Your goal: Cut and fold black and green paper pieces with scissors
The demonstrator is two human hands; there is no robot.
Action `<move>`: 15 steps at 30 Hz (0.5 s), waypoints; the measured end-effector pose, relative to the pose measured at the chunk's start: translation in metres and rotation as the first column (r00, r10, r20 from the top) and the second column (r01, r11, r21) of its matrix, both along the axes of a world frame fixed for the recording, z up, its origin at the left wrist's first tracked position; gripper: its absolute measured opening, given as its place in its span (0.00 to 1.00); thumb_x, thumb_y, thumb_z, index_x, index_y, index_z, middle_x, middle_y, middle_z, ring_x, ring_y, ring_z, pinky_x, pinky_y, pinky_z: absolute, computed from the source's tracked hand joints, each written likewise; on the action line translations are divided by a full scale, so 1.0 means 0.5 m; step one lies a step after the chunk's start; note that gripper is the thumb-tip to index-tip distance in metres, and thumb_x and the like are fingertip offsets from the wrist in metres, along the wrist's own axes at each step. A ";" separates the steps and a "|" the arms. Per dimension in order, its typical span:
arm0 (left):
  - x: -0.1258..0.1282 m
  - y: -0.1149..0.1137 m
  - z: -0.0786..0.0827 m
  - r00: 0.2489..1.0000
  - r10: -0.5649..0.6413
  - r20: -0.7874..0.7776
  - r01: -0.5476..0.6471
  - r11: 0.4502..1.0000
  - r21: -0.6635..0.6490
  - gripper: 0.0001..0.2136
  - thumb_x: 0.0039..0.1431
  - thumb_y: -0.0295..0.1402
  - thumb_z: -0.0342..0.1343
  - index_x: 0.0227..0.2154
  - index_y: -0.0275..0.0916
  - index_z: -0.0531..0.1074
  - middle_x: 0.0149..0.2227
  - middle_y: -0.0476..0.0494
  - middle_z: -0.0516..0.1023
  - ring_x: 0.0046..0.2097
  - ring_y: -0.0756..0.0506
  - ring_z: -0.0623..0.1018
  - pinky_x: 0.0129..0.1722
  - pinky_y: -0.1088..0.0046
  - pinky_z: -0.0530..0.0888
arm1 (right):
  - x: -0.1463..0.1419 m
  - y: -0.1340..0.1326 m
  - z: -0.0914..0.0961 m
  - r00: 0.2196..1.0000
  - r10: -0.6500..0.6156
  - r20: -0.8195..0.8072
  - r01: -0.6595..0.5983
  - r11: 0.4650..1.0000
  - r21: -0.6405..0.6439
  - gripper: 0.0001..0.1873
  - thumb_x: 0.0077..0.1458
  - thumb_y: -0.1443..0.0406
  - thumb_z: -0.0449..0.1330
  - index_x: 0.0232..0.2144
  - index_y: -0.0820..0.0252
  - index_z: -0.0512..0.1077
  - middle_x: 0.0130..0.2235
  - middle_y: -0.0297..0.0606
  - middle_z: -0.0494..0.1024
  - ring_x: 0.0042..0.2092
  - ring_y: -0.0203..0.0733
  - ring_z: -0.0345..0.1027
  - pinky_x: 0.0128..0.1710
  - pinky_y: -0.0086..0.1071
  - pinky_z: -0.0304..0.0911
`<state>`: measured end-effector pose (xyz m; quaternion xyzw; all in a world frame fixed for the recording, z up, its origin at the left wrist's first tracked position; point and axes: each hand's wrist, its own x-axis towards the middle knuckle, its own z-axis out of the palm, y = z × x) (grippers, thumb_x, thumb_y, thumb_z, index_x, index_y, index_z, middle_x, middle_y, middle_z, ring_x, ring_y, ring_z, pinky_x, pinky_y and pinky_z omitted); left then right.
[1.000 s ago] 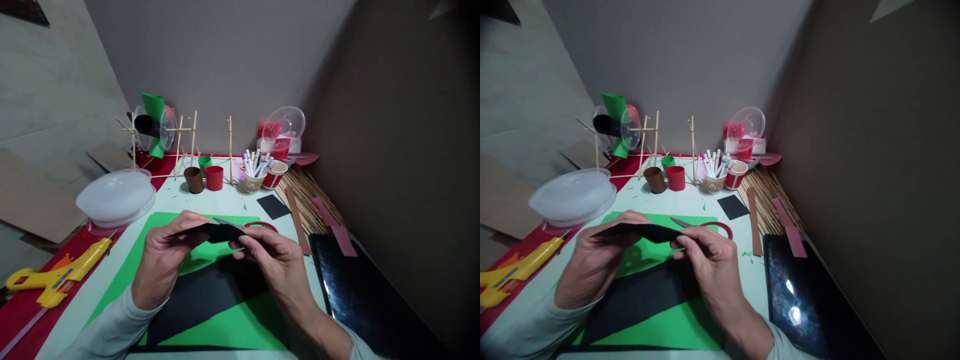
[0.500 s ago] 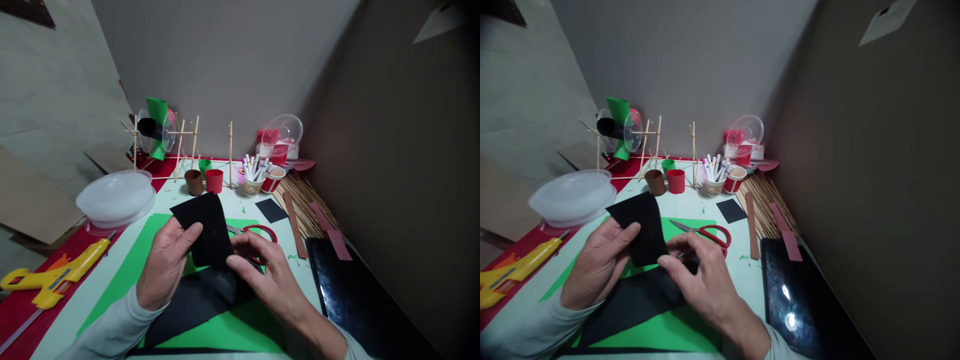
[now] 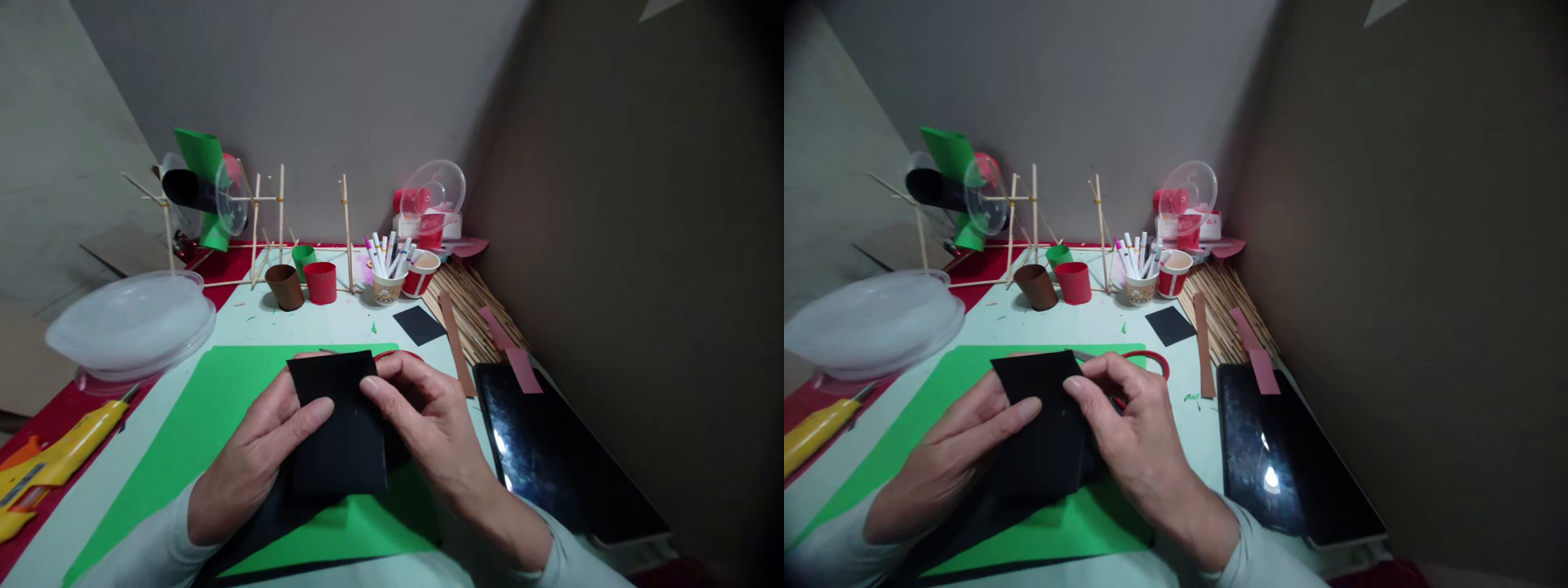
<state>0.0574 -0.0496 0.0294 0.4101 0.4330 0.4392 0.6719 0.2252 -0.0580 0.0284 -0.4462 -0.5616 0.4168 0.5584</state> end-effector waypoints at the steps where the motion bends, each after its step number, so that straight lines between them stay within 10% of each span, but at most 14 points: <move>1: 0.001 -0.001 -0.001 1.000 0.004 -0.012 -0.004 1.000 -0.004 0.20 0.54 0.38 0.66 0.50 0.43 0.75 0.45 0.44 0.83 0.45 0.40 0.81 0.36 0.74 0.77 | -0.001 0.000 -0.001 1.000 -0.016 0.000 0.016 1.000 -0.003 0.08 0.57 0.64 0.63 0.27 0.58 0.72 0.25 0.27 0.70 0.27 0.31 0.61 0.27 0.25 0.57; 11: -0.005 0.014 -0.024 0.992 -0.024 -0.123 0.038 0.992 0.119 0.18 0.50 0.40 0.68 0.43 0.43 0.75 0.35 0.49 0.82 0.32 0.47 0.79 0.32 0.76 0.77 | -0.009 0.000 -0.010 0.996 -0.074 -0.041 0.073 0.997 -0.021 0.09 0.58 0.63 0.62 0.26 0.59 0.69 0.24 0.26 0.67 0.25 0.31 0.57 0.25 0.26 0.54; 15: -0.006 0.016 -0.025 0.962 -0.269 -0.038 0.270 0.963 0.014 0.18 0.50 0.38 0.69 0.44 0.40 0.76 0.33 0.45 0.84 0.31 0.46 0.80 0.34 0.73 0.77 | -0.010 0.003 -0.014 0.990 -0.120 -0.067 0.118 0.992 -0.045 0.10 0.57 0.62 0.62 0.26 0.59 0.69 0.24 0.27 0.67 0.26 0.32 0.58 0.25 0.26 0.54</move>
